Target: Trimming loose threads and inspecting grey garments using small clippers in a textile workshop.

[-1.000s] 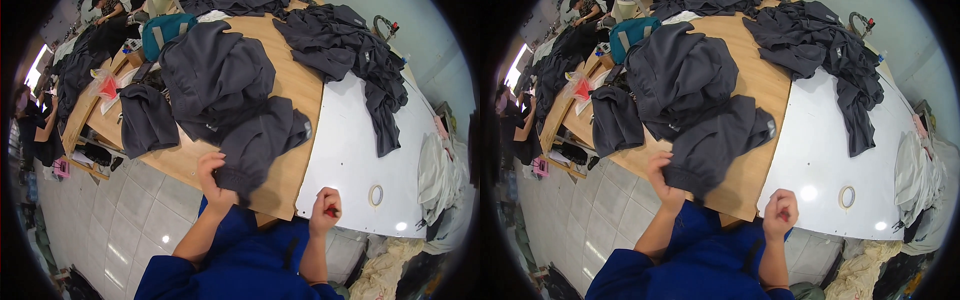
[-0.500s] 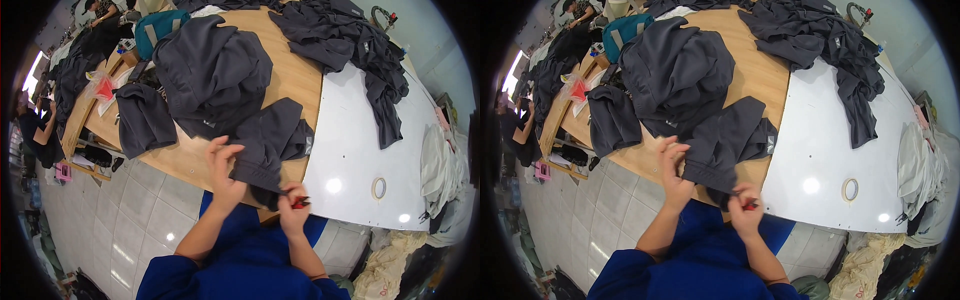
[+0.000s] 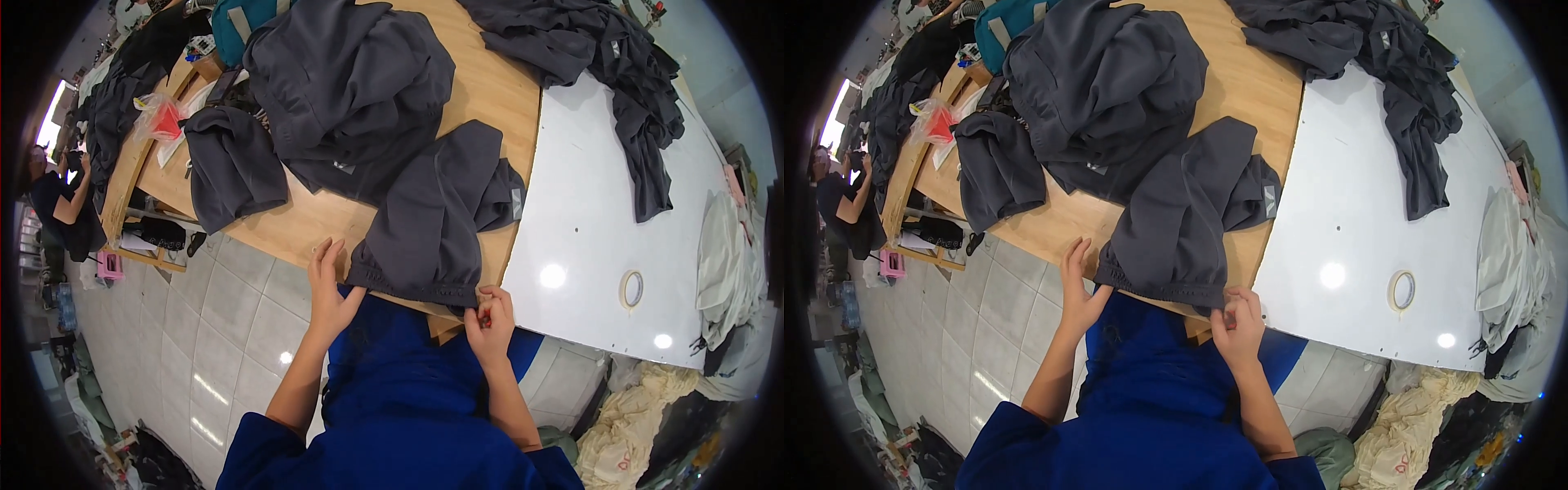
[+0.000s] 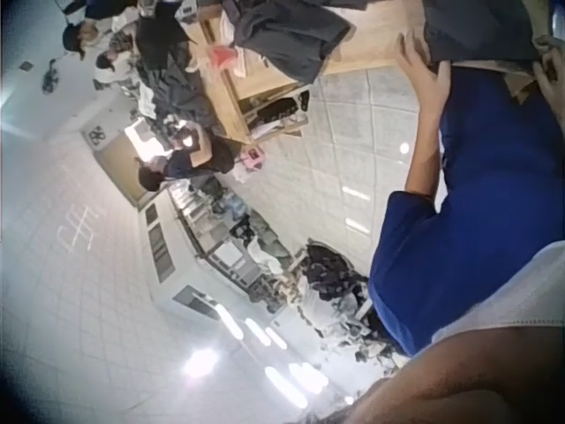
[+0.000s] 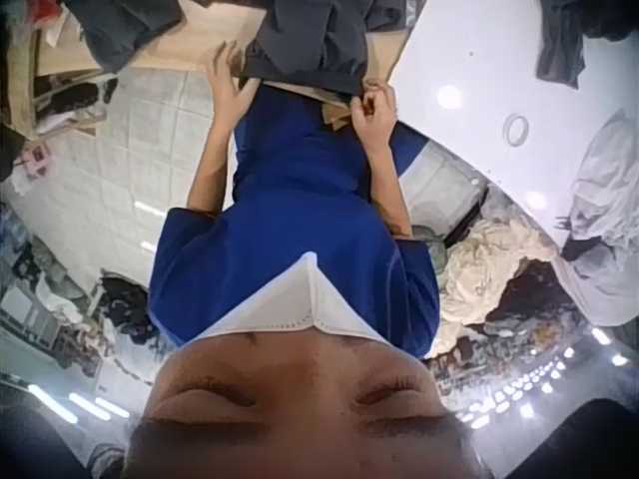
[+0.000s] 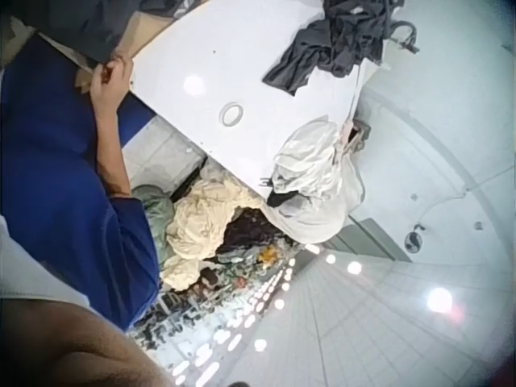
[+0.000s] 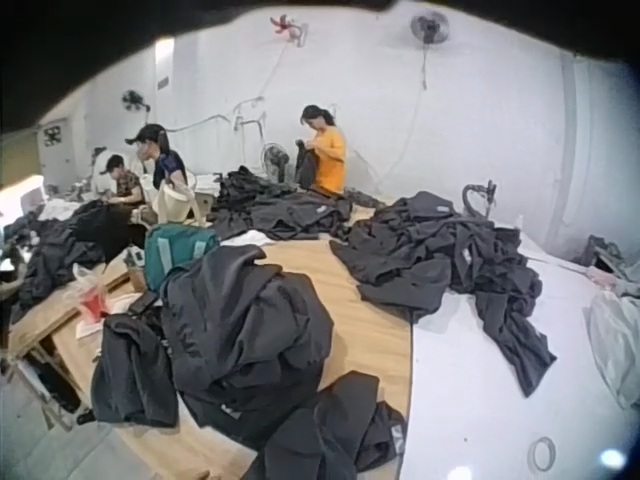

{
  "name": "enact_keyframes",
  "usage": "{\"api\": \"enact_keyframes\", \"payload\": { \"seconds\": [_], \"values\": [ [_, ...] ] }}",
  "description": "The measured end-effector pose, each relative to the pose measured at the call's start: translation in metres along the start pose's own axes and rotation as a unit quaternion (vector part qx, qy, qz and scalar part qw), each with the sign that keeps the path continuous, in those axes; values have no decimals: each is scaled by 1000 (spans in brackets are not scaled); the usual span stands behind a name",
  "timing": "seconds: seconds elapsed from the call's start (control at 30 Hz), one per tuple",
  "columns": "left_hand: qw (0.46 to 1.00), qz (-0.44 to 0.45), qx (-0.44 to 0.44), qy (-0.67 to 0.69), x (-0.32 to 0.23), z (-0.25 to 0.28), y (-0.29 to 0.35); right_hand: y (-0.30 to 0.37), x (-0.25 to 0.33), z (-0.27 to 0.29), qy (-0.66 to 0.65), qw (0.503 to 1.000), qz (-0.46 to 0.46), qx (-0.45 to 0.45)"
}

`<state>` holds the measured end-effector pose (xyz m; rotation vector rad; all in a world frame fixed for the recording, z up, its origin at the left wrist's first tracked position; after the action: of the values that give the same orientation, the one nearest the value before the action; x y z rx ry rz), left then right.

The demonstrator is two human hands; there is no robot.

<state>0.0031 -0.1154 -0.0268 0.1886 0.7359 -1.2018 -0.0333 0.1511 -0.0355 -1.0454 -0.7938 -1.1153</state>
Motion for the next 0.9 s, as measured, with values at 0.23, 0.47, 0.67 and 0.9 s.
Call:
{"api": "enact_keyframes", "payload": {
  "seconds": [0.23, 0.47, 0.67, 0.9],
  "values": [
    [984, -25, 58, 165, -45, -8, 56, -6, 7, 5, -80, 996, 12, 30],
    [586, 287, 174, 738, -81, -39, 24, -3, 57, 12, -161, 981, 88, 56],
    [599, 219, 252, 727, -95, -30, 2, 10, 53, 17, -231, 961, -47, 145],
    [615, 275, 241, 699, -107, -29, 6, -4, 70, 25, -249, 963, -28, 95]
  ]
}}
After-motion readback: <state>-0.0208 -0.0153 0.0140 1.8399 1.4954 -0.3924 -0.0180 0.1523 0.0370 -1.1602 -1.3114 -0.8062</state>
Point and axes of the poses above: each hand's wrist, its own y-axis away from the middle knuckle, its own z-axis out of the back of the hand, x = y × z, the point moved 5 cm from there along -y, towards the middle knuckle, and after that the axes turned 10 degrees about -y, right-handed, at the moved point
